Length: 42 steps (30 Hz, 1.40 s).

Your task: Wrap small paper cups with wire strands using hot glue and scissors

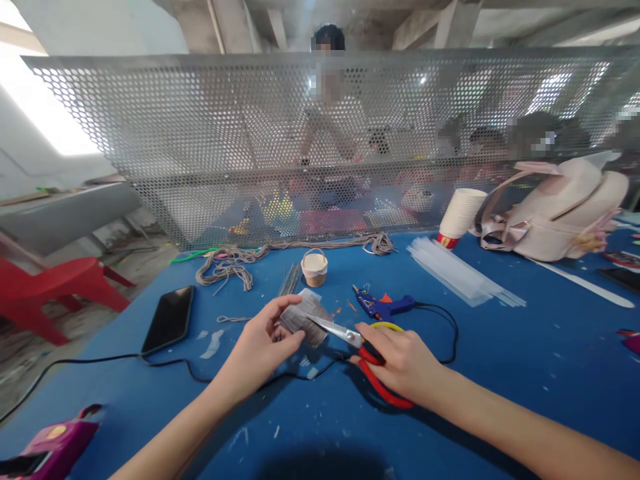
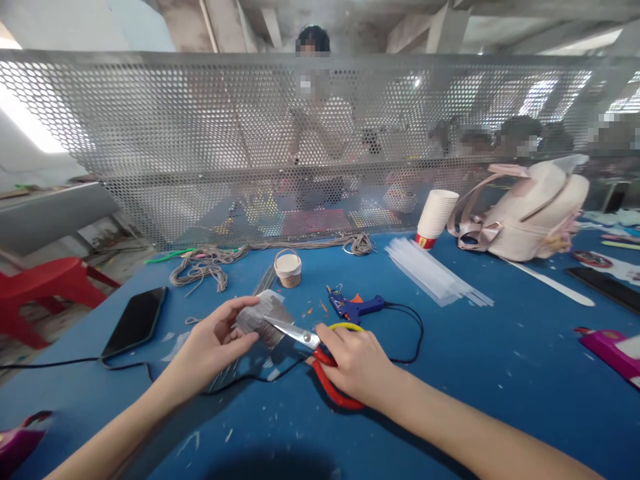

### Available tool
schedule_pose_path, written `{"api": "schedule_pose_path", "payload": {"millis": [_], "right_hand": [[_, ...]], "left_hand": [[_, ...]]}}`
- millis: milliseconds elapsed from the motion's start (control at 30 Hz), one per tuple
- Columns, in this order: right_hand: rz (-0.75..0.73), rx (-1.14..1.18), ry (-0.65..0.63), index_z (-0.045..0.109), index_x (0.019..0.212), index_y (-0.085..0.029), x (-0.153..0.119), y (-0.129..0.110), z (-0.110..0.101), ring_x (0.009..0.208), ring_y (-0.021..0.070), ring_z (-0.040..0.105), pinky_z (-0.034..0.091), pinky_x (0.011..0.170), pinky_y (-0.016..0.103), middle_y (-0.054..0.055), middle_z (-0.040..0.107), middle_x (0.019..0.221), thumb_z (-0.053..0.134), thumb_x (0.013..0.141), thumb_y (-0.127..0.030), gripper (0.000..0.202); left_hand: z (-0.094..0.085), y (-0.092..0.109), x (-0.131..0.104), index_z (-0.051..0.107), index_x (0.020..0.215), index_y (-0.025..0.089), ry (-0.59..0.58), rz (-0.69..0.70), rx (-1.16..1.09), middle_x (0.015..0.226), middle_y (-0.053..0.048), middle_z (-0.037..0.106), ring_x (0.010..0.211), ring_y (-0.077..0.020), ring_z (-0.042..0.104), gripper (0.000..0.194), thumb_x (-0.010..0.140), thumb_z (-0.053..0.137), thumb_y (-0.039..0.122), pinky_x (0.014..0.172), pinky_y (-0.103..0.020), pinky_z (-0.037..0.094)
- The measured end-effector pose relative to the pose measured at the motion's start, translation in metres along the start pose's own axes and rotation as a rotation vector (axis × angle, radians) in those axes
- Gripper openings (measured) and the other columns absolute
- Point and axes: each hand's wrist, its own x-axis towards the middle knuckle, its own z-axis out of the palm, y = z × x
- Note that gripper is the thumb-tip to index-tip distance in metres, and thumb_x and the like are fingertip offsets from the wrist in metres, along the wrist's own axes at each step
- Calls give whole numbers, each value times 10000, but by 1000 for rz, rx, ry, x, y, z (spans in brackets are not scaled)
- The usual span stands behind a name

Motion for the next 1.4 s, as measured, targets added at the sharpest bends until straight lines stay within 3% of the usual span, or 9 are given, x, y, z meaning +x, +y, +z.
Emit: {"api": "schedule_pose_path", "payload": {"millis": [100,233,367,467,633,867,1033,1267,1400], "right_hand": [[166,307,-147,642,952,-117,5,-6,-5,526,129,528,429,491,222,27,615,630,497,902,-479,394],[394,625,-359,660,818,-131,14,-12,-17,480,76,285,302,433,194,-62,396,532,602,810,-494,368],[473,773,-466,669,859,-121,18,-11,-22,504,71,273,285,427,178,-64,374,556,620,785,-506,395],[430,663,-427,664,915,-134,14,-9,-18,490,74,340,334,447,178,-55,468,565,637,793,-443,333],[129,153,-112,620,1086,-118,2,-3,-8,693,193,633,493,596,271,89,687,818,589,845,-355,339],[-70,-242,-12,631,1109,-81,-1,0,-9,573,184,632,464,501,275,113,676,777,479,900,-270,320],[-112,-296,1,646,1103,-74,-2,1,-14,551,177,619,463,509,282,102,664,737,483,894,-247,316],[-52,-127,-72,625,1081,-101,0,11,-21,683,217,671,484,531,289,110,706,824,521,894,-349,327],[-18,-16,-209,607,1079,-123,-8,21,-23,721,226,674,496,549,297,91,703,830,604,844,-362,336]], "left_hand": [[1,-2,0,556,1110,181,43,40,81,752,15,567,563,-114,458,413,717,601,300,561,-256,422],[0,-7,2,578,1075,196,83,99,132,862,-17,619,642,-138,527,359,727,603,282,608,-270,457],[0,-12,2,578,1065,207,98,130,127,905,-17,629,681,-144,560,346,726,604,271,628,-266,467],[1,-14,2,578,1060,205,102,135,126,912,-18,627,678,-140,556,336,731,602,269,625,-263,465],[3,-13,1,580,1056,190,103,121,125,843,-8,605,671,-135,535,309,763,565,287,599,-245,439],[2,-8,0,609,1034,181,120,87,135,734,12,580,594,-126,482,317,745,545,295,525,-230,379],[3,-11,0,629,1009,181,128,76,127,643,40,528,516,-110,422,301,742,538,286,495,-230,343],[2,-9,-1,624,966,190,164,73,105,687,33,541,548,-111,432,272,729,525,279,528,-229,365],[2,-15,4,559,1040,200,157,81,101,780,22,567,627,-130,490,363,698,629,299,587,-241,410]]}}
